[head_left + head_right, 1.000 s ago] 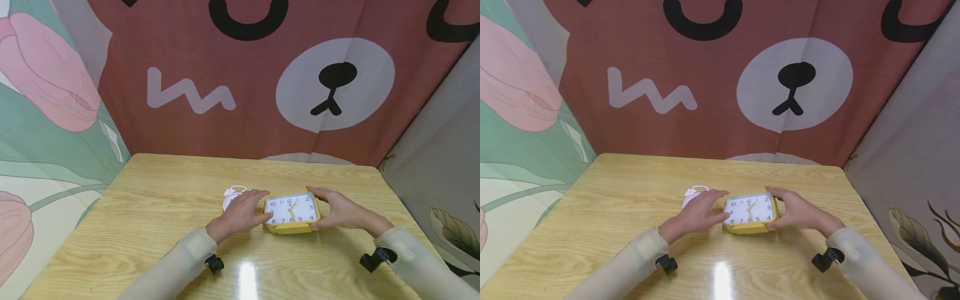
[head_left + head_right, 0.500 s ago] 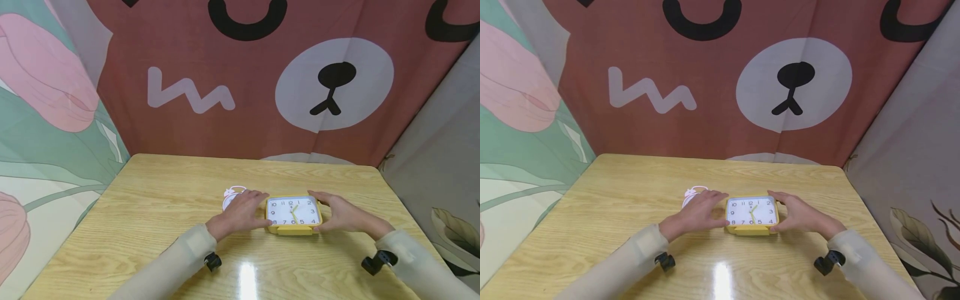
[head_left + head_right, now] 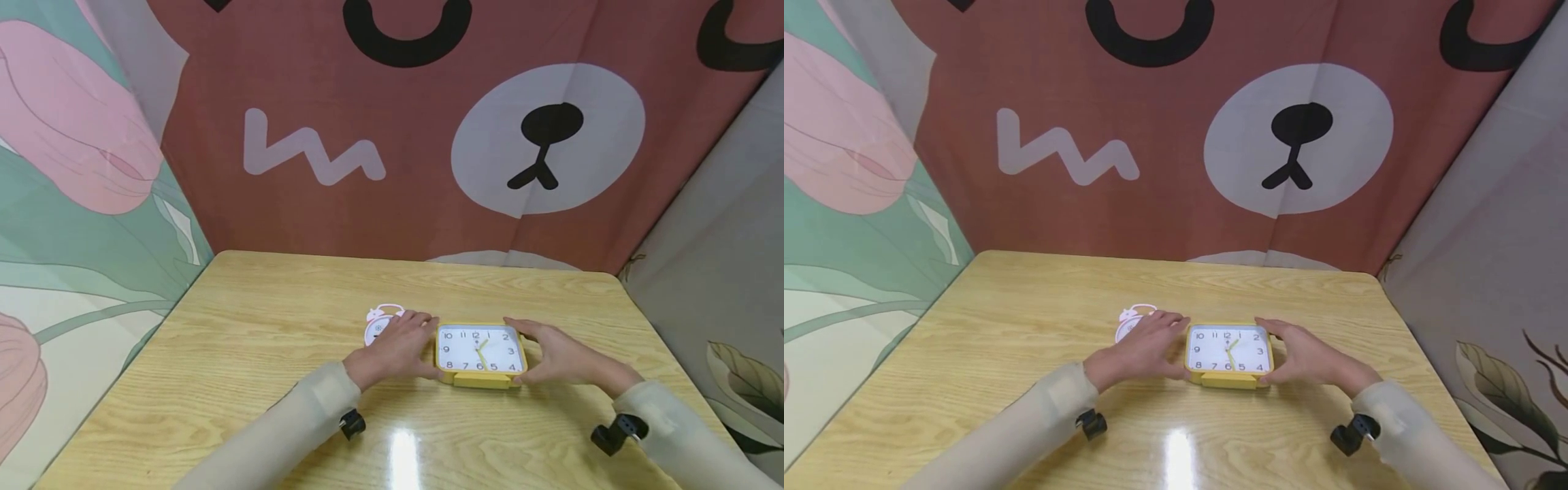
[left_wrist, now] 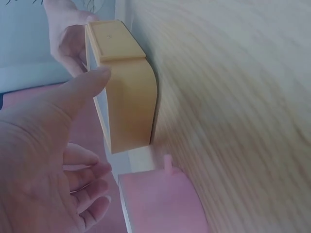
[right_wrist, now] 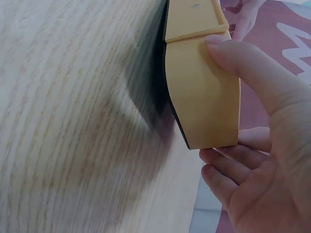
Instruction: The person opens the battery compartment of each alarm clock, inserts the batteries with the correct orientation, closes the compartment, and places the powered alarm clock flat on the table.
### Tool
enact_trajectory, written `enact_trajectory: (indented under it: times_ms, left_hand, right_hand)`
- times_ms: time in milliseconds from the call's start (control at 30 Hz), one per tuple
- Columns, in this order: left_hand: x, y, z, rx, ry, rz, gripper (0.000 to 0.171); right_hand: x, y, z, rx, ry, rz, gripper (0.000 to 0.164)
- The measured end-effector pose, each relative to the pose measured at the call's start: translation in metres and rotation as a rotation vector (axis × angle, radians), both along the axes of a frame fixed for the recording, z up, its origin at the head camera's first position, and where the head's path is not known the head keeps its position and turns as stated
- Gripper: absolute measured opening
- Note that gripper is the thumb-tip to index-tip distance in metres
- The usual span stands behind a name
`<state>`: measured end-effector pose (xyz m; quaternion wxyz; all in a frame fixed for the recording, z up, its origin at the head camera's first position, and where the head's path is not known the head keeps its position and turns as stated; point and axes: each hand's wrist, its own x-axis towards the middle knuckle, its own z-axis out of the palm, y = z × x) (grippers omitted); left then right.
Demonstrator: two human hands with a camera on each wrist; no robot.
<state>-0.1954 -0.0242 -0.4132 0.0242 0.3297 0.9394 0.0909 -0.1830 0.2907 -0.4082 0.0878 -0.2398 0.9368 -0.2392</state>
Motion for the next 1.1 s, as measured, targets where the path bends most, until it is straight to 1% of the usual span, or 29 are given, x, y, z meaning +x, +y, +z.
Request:
enact_trajectory:
  times_ms: [67, 267, 433, 700, 1100]
  left_hand:
    - [0.0, 0.002, 0.0, -0.014, 0.012, -0.009, 0.103]
    - [0.001, 0.007, 0.0, -0.044, 0.039, -0.025, 0.099]
    - [0.0, 0.009, 0.0, -0.05, 0.024, -0.023, 0.097]
    - [-0.006, 0.01, -0.002, -0.043, -0.026, 0.002, 0.096]
    - [-0.014, 0.01, -0.001, -0.014, -0.035, -0.001, 0.094]
  right_hand:
    - [0.0, 0.0, -0.002, 0.002, 0.003, 0.004, 0.113]
    - [0.001, 0.001, -0.005, 0.01, -0.001, 0.006, 0.113]
    - [0.001, 0.001, -0.006, 0.008, 0.004, 0.012, 0.114]
    - [-0.005, 0.002, -0.008, 0.013, 0.0, 0.014, 0.114]
    - [-0.013, 0.002, -0.008, -0.011, -0.044, 0.024, 0.114]
